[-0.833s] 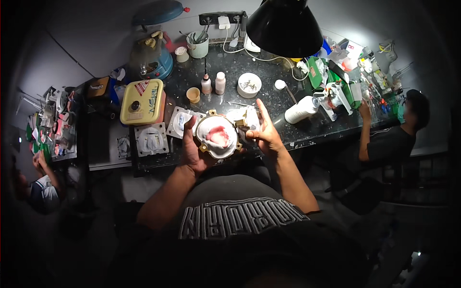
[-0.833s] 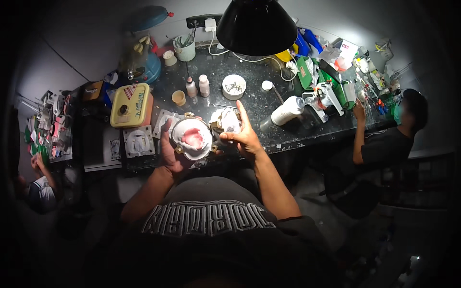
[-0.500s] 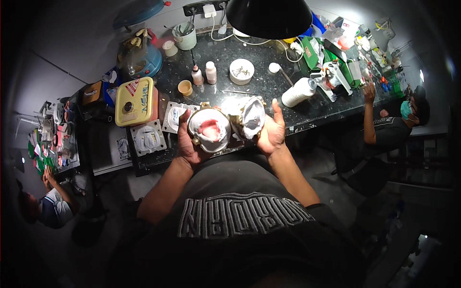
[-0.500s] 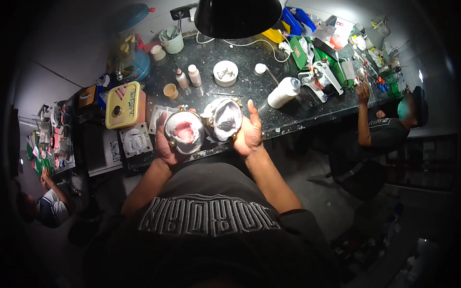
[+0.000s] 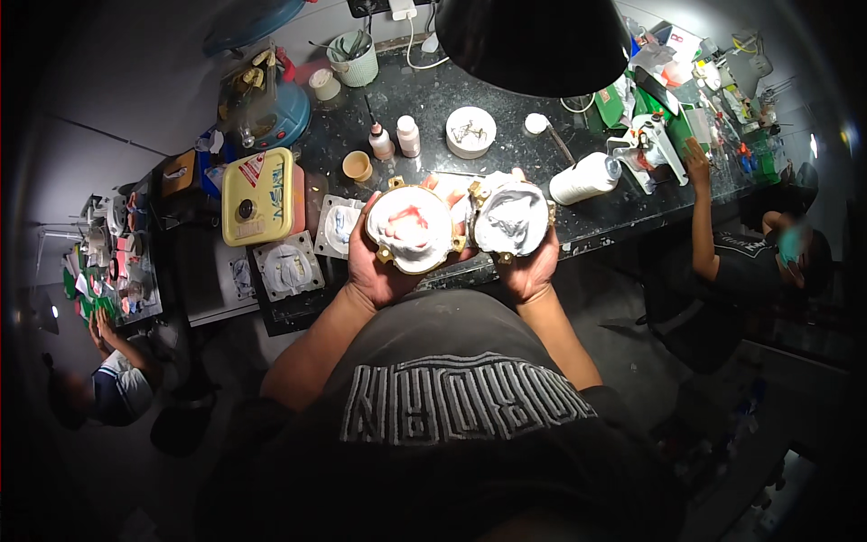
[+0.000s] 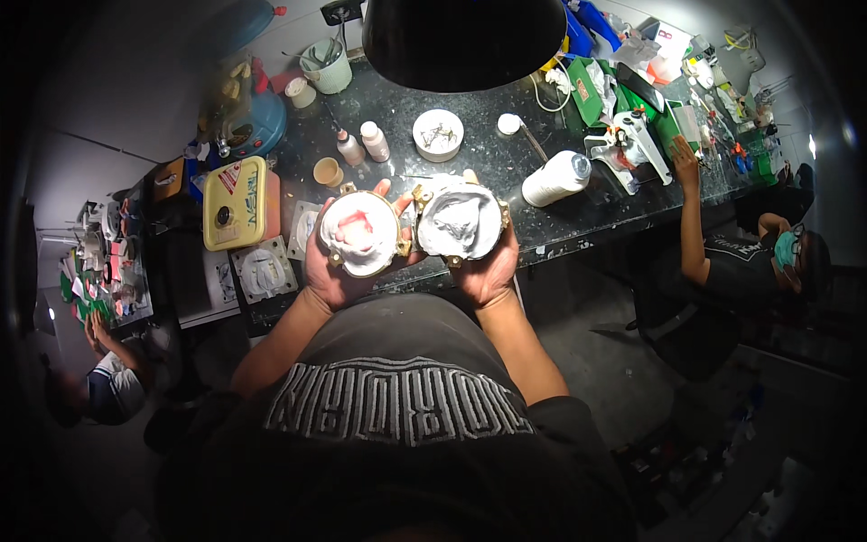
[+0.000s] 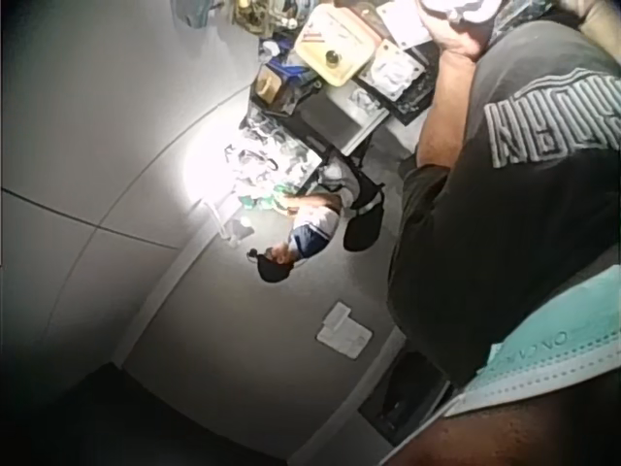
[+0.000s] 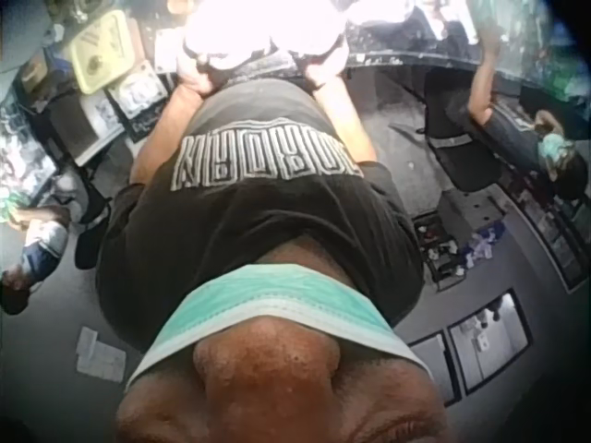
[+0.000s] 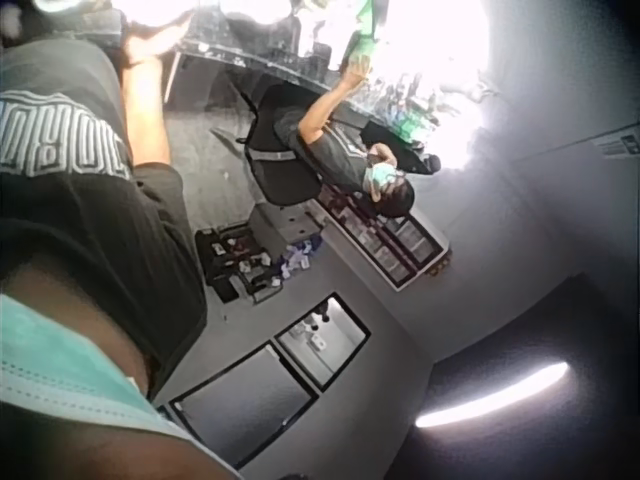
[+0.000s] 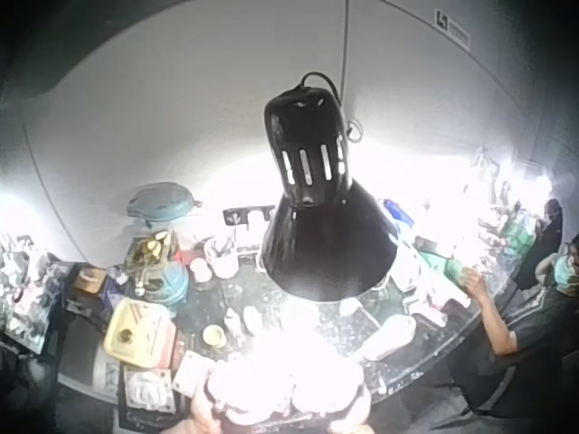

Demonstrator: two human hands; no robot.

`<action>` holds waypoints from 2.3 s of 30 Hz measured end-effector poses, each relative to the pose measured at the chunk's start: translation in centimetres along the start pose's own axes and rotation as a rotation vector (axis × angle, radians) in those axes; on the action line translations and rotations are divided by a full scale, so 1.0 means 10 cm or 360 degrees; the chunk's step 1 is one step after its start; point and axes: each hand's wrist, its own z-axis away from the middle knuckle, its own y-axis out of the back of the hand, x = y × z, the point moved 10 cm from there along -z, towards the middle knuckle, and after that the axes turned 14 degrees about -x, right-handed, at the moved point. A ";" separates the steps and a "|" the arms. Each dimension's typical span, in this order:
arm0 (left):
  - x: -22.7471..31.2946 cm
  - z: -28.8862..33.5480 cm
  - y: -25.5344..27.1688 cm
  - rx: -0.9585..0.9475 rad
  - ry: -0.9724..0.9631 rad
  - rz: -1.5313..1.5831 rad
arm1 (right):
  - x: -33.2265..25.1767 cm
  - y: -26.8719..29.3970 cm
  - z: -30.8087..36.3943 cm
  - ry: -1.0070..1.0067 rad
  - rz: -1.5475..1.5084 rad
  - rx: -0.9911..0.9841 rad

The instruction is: The person pours a pink material into a small cup, kneads it by hand, and places it into a dental mold. They press the material into the mold, pour a white liquid over it, and smooth the surface. Finally, they close the mold halves together.

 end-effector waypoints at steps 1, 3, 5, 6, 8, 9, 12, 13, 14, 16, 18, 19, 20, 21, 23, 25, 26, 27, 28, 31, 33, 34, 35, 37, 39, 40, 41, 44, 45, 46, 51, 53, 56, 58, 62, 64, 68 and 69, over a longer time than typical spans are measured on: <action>0.04 0.00 0.04 0.0033 -0.0007 0.0013 | 0.03 0.04 -0.02 0.0020 -0.0086 0.0070; 0.13 0.02 0.12 0.0125 -0.0015 -0.0187 | 0.07 0.22 -0.03 0.0008 -0.0103 0.0140; 0.21 0.05 0.18 0.0167 -0.0022 -0.0302 | 0.12 0.26 -0.10 -0.0015 -0.0217 0.0141; 0.26 0.06 0.20 0.0163 -0.0027 -0.0317 | 0.10 0.20 -0.15 -0.0032 -0.0114 0.0095; 0.33 0.06 0.19 0.0129 -0.0102 -0.0248 | 0.09 0.00 -0.24 -0.0066 0.0090 0.0006; 0.36 0.01 0.14 0.0092 -0.0166 -0.0166 | 0.15 -0.12 -0.29 -0.0097 0.0023 0.0011; 0.55 -0.04 -0.06 -0.0107 -0.0431 -0.0091 | 0.12 -0.17 -0.34 -0.0128 0.0036 0.0085; 0.60 -0.04 -0.03 -0.0032 -0.0469 -0.0070 | 0.13 -0.16 -0.31 -0.0146 -0.0067 0.0110; 0.65 -0.02 0.00 0.0044 -0.0510 -0.0047 | 0.14 -0.17 -0.30 -0.0170 -0.0012 0.0050; 0.61 -0.03 -0.14 -0.0131 -0.0315 -0.0181 | 0.19 -0.13 -0.27 -0.0220 0.0099 -0.0070; 0.65 -0.04 -0.24 -0.0253 -0.0319 -0.0339 | 0.15 0.01 -0.25 -0.0195 0.0199 0.0007; 0.67 -0.04 -0.23 -0.0195 -0.0379 -0.0344 | 0.13 0.06 -0.24 -0.0183 0.0250 0.0045; 0.67 -0.04 -0.23 -0.0147 -0.0386 -0.0495 | 0.15 0.06 -0.24 -0.0186 0.0374 0.0131; 0.69 -0.05 -0.23 -0.0103 -0.0398 -0.0649 | 0.19 0.02 -0.25 -0.0195 0.0500 0.0211; 0.73 -0.04 -0.16 0.0070 -0.0462 -0.0937 | 0.22 0.04 -0.29 -0.0194 0.0701 0.0272; 0.73 -0.02 -0.15 0.0150 -0.0477 -0.1134 | 0.20 0.01 -0.33 -0.0190 0.0969 0.0289; 0.73 -0.01 -0.15 0.0191 -0.0477 -0.1235 | 0.20 0.00 -0.34 -0.0181 0.1101 0.0298; 0.73 0.00 -0.16 0.0249 -0.0484 -0.1339 | 0.22 -0.02 -0.36 -0.0181 0.1106 0.0259; 0.71 0.01 -0.15 0.0266 -0.0494 -0.1380 | 0.24 -0.01 -0.37 -0.0228 0.1207 0.0284; 0.69 0.01 -0.17 0.0290 -0.0524 -0.1506 | 0.38 -0.10 -0.43 -0.0355 0.1289 0.0281; 0.69 -0.01 -0.19 0.0259 -0.0539 -0.1603 | 0.43 -0.09 -0.47 -0.0360 0.1427 0.0261; 0.69 -0.02 -0.20 0.0244 -0.0547 -0.1651 | 0.44 -0.10 -0.48 -0.0363 0.1507 0.0253; 0.68 -0.03 -0.21 0.0187 -0.0553 -0.1624 | 0.45 -0.10 -0.49 -0.0382 0.1598 0.0238; 0.66 -0.03 -0.23 0.0208 -0.0557 -0.1661 | 0.48 -0.10 -0.52 -0.0420 0.1781 0.0206; 0.63 -0.04 -0.26 0.0246 -0.0554 -0.1750 | 0.52 -0.09 -0.54 -0.0494 0.2046 0.0163; 0.65 -0.05 -0.23 0.0225 -0.0533 -0.1872 | 0.54 -0.10 -0.55 -0.0530 0.2179 0.0140; 0.68 -0.04 -0.23 0.0277 -0.0539 -0.1982 | 0.57 -0.12 -0.55 -0.0556 0.2244 0.0157; 0.70 -0.06 -0.28 0.0332 -0.0571 -0.2234 | 0.60 -0.19 -0.61 -0.0569 0.2671 0.0020; 0.71 -0.07 -0.31 0.0333 -0.0583 -0.2305 | 0.61 -0.25 -0.64 -0.0527 0.2852 -0.0045; 0.71 -0.09 -0.30 0.0348 -0.0561 -0.2304 | 0.61 -0.19 -0.64 -0.0537 0.2743 -0.0031; 0.70 -0.08 -0.29 0.0377 -0.0527 -0.2333 | 0.68 -0.03 -0.62 -0.0521 0.2173 -0.0047; 0.68 -0.10 -0.38 0.0349 -0.0532 -0.2440 | 0.71 -0.03 -0.61 -0.0533 0.2014 -0.0066; 0.68 -0.14 -0.43 0.0307 -0.0526 -0.2607 | 0.71 -0.02 -0.61 -0.0537 0.2015 -0.0065; 0.68 -0.16 -0.45 0.0292 -0.0528 -0.2698 | 0.68 0.04 -0.61 -0.0499 0.2068 -0.0072; 0.66 -0.20 -0.49 0.0255 -0.0512 -0.2799 | 0.65 0.06 -0.62 -0.0469 0.2136 -0.0136; 0.65 -0.21 -0.51 0.0233 -0.0538 -0.2825 | 0.64 0.06 -0.61 -0.0469 0.2161 -0.0155; 0.64 -0.24 -0.56 0.0121 -0.0545 -0.2905 | 0.66 -0.08 -0.64 -0.0500 0.2285 -0.0282; 0.62 -0.23 -0.58 0.0072 -0.0573 -0.2990 | 0.65 -0.09 -0.64 -0.0493 0.2352 -0.0302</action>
